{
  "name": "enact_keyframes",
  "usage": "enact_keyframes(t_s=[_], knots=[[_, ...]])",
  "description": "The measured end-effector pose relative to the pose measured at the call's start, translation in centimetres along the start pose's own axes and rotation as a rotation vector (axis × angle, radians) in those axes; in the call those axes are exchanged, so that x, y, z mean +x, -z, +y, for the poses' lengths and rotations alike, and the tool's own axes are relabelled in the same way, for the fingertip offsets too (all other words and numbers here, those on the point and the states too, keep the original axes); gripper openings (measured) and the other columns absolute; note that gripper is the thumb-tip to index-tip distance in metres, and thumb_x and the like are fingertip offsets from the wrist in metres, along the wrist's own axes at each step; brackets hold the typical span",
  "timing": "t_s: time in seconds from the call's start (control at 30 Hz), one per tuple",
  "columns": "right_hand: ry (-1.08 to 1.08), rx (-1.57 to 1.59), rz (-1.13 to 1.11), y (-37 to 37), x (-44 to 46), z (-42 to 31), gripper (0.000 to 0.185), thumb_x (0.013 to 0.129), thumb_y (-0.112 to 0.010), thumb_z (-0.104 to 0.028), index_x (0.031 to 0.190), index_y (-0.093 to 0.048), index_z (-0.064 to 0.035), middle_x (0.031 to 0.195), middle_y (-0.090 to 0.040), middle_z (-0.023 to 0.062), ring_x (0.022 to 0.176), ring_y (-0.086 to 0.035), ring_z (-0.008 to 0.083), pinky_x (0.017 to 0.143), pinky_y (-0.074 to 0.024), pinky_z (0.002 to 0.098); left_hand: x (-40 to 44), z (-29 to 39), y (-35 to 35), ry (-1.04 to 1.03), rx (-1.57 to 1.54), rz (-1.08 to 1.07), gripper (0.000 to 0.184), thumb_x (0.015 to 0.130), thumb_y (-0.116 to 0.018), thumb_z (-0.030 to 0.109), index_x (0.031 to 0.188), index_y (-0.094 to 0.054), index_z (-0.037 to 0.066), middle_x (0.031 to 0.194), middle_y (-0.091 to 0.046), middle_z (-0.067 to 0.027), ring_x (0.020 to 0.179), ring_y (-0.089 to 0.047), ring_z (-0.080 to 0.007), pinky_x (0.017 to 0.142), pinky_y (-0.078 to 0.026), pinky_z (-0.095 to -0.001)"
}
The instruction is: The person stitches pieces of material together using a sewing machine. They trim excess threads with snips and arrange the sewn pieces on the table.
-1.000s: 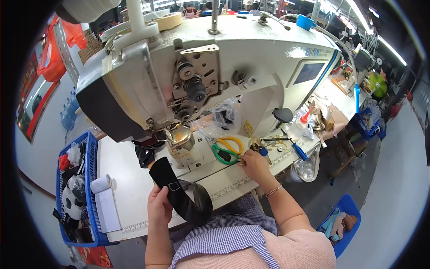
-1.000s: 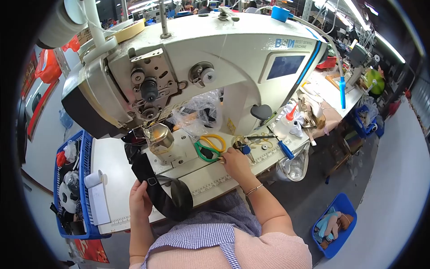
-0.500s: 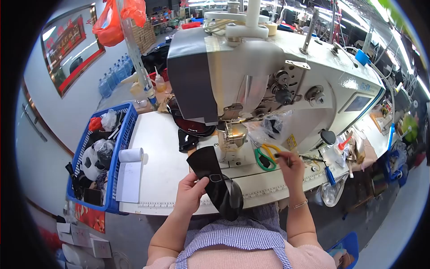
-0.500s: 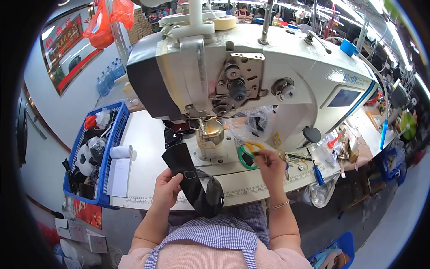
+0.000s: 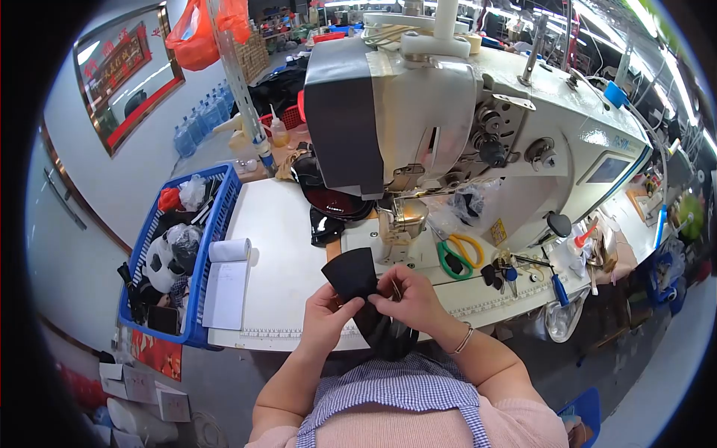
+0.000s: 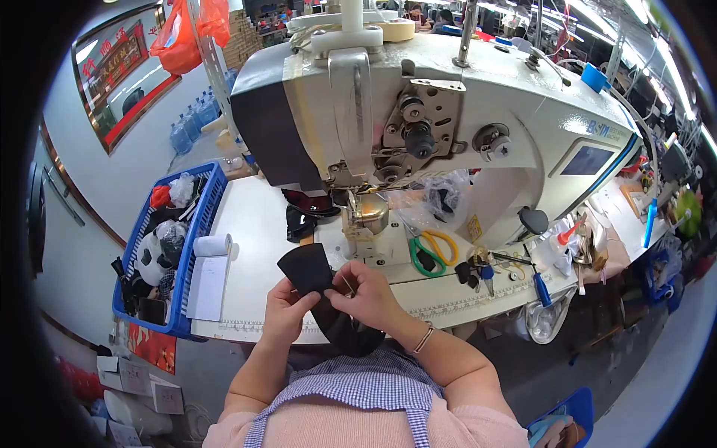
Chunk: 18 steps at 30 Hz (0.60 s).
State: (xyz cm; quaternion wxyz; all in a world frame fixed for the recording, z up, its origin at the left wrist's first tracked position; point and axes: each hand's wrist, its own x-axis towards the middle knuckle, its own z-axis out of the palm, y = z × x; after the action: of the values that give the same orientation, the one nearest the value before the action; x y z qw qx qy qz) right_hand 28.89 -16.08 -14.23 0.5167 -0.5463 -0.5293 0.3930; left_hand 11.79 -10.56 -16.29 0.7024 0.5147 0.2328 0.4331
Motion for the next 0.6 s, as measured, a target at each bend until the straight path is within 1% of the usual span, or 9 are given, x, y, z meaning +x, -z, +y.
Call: enact_keyframes(t_s=[0.17, 0.23, 0.33, 0.47, 0.57, 0.6], knots=[[0.024, 0.065, 0.040, 0.1, 0.0, 0.4, 0.031, 0.072, -0.073, -0.007, 0.093, -0.050, -0.0068, 0.077, -0.054, -0.0030, 0.067, -0.050, 0.0028, 0.059, -0.0432, 0.0178, 0.5, -0.1, -0.2, 0.064, -0.089, 0.008, 0.034, 0.078, -0.065, -0.004, 0.110, -0.057, -0.001, 0.101, -0.064, -0.0069, 0.093, -0.059, -0.0136, 0.084, -0.048, -0.0286], [0.020, 0.044, 0.029, 0.3, 0.0, 0.4, 0.032, 0.072, -0.073, -0.007, 0.094, -0.050, -0.0068, 0.079, -0.054, -0.0027, 0.069, -0.051, 0.0030, 0.061, -0.0440, 0.0180, 0.6, 0.1, -0.2, 0.113, -0.156, 0.021, 0.034, 0.077, -0.066, -0.004, 0.110, -0.057, -0.001, 0.101, -0.063, -0.0072, 0.093, -0.059, -0.0138, 0.084, -0.048, -0.0288], [0.012, 0.029, 0.016, 0.6, 0.0, 0.4, 0.033, 0.072, -0.073, -0.007, 0.095, -0.049, -0.0067, 0.080, -0.054, -0.0024, 0.069, -0.051, 0.0033, 0.062, -0.0444, 0.0182, 1.1, -0.6, 0.4, 0.112, -0.083, -0.014, 0.035, 0.077, -0.065, -0.005, 0.110, -0.057, -0.001, 0.102, -0.063, -0.0078, 0.094, -0.060, -0.0143, 0.085, -0.048, -0.0293], [0.011, 0.064, 0.017, 0.7, 0.1, 1.1, 0.032, 0.073, -0.073, -0.005, 0.093, -0.048, -0.0068, 0.080, -0.053, -0.0023, 0.069, -0.051, 0.0033, 0.062, -0.0441, 0.0180, 1.3, -0.7, 0.3, 0.166, -0.135, -0.018, 0.033, 0.077, -0.065, -0.005, 0.109, -0.057, -0.001, 0.101, -0.063, -0.0082, 0.094, -0.060, -0.0151, 0.085, -0.048, -0.0302], [-0.005, 0.108, 0.030, 0.9, 0.2, 2.0, 0.035, 0.074, -0.074, -0.007, 0.099, -0.050, -0.0056, 0.081, -0.058, 0.0008, 0.070, -0.053, 0.0043, 0.062, -0.0443, 0.0188, 1.7, -0.8, 0.1, 0.203, -0.220, -0.003, 0.034, 0.076, -0.064, -0.007, 0.109, -0.057, 0.000, 0.100, -0.063, -0.0086, 0.093, -0.061, -0.0164, 0.084, -0.049, -0.0312], [-0.033, 0.078, 0.003, 1.1, 0.1, 1.4, 0.037, 0.074, -0.074, -0.009, 0.102, -0.051, -0.0049, 0.082, -0.060, 0.0023, 0.071, -0.054, 0.0047, 0.063, -0.0447, 0.0196, 2.0, -0.8, 0.0, 0.205, -0.261, 0.007, 0.035, 0.076, -0.063, -0.007, 0.109, -0.056, 0.000, 0.100, -0.063, -0.0086, 0.092, -0.061, -0.0170, 0.083, -0.049, -0.0315]])
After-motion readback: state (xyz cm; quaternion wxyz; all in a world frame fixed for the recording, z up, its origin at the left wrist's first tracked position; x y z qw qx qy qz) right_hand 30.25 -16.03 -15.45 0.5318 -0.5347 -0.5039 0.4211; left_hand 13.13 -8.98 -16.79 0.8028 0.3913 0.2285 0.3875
